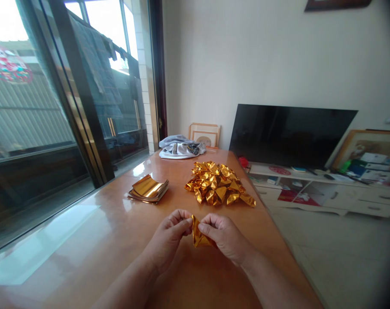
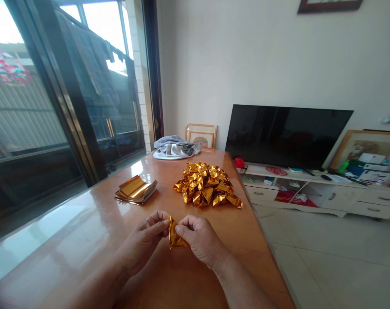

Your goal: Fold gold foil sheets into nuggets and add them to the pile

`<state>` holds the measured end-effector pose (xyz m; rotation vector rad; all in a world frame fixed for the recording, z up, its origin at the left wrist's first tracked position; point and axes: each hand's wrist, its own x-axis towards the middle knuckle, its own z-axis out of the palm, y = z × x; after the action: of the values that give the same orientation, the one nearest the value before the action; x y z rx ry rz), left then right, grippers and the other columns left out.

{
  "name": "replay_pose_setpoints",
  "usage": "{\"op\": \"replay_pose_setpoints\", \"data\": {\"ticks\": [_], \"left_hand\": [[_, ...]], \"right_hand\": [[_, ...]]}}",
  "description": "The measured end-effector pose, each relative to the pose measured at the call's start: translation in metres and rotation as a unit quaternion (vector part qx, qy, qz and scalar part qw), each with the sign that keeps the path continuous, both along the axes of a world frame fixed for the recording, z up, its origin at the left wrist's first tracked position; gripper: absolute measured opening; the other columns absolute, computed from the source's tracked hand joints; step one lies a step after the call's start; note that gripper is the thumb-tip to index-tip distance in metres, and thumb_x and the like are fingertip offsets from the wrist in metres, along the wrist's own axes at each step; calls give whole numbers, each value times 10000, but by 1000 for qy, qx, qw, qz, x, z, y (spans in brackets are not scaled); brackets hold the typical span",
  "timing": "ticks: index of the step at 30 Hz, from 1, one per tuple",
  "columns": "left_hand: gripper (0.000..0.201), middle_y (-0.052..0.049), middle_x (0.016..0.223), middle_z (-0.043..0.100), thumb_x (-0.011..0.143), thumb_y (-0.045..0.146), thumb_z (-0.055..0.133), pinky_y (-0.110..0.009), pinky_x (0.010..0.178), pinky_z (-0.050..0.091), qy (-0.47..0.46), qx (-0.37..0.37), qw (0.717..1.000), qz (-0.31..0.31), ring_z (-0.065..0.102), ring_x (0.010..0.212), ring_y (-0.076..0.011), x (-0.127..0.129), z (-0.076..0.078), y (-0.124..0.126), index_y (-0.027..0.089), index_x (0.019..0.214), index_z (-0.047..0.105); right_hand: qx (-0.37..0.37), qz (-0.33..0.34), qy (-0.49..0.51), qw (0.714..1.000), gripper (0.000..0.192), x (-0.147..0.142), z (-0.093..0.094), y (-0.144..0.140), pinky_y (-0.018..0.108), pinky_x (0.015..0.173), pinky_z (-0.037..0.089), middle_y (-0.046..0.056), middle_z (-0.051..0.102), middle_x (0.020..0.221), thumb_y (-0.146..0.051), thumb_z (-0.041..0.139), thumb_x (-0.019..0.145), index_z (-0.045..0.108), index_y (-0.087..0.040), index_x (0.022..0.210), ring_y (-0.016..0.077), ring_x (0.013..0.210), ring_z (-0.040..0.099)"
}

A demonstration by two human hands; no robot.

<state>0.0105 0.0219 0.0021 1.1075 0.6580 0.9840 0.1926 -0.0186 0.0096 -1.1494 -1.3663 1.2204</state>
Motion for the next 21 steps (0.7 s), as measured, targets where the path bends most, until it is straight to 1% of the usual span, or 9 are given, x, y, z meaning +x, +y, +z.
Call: {"op": "replay_pose_setpoints", "data": {"ticks": [3, 8, 11, 16, 21], "left_hand": [[186, 0, 762, 563, 842, 336, 735, -264, 718, 363, 4, -3, 1000, -10, 472, 731, -132, -1, 0, 0, 166, 861, 661], [194, -3, 760, 557, 856, 339, 720, -262, 714, 367, 33, 26, 999, 5, 456, 732, -132, -1, -1, 1, 156, 834, 657], [196, 0, 757, 565, 856, 338, 721, -262, 721, 377, 50, 38, 998, 1, 469, 730, -132, 1, 0, 0, 158, 826, 648], [204, 6, 756, 591, 824, 331, 744, -260, 715, 390, 59, 19, 998, -12, 500, 712, -130, 5, 1, -5, 167, 808, 624], [159, 11, 714, 568, 823, 292, 719, -253, 705, 388, 62, 25, 998, -10, 480, 697, -125, 4, 1, -4, 159, 787, 640]], "right_hand": [[1, -3, 6, 1000, 289, 0, 0, 0, 227, 548, 315, -55, 496, 639, -416, 696, 874, 613, -153, 787, 87, 589, 388], [-10, -6, 49, 999, 243, -2, -2, -1, 234, 598, 383, -26, 584, 717, -380, 716, 859, 632, -152, 847, 101, 638, 480], [-21, -8, 68, 997, 257, -4, -3, -1, 233, 571, 391, -23, 603, 717, -390, 722, 852, 630, -153, 883, 103, 616, 498], [-3, -26, 45, 999, 269, -4, -3, -1, 234, 568, 406, -17, 611, 703, -404, 717, 857, 635, -148, 846, 108, 617, 520], [6, -16, 34, 999, 259, -3, 0, -3, 248, 590, 430, -7, 621, 715, -397, 696, 878, 646, -145, 846, 118, 633, 534]]}}
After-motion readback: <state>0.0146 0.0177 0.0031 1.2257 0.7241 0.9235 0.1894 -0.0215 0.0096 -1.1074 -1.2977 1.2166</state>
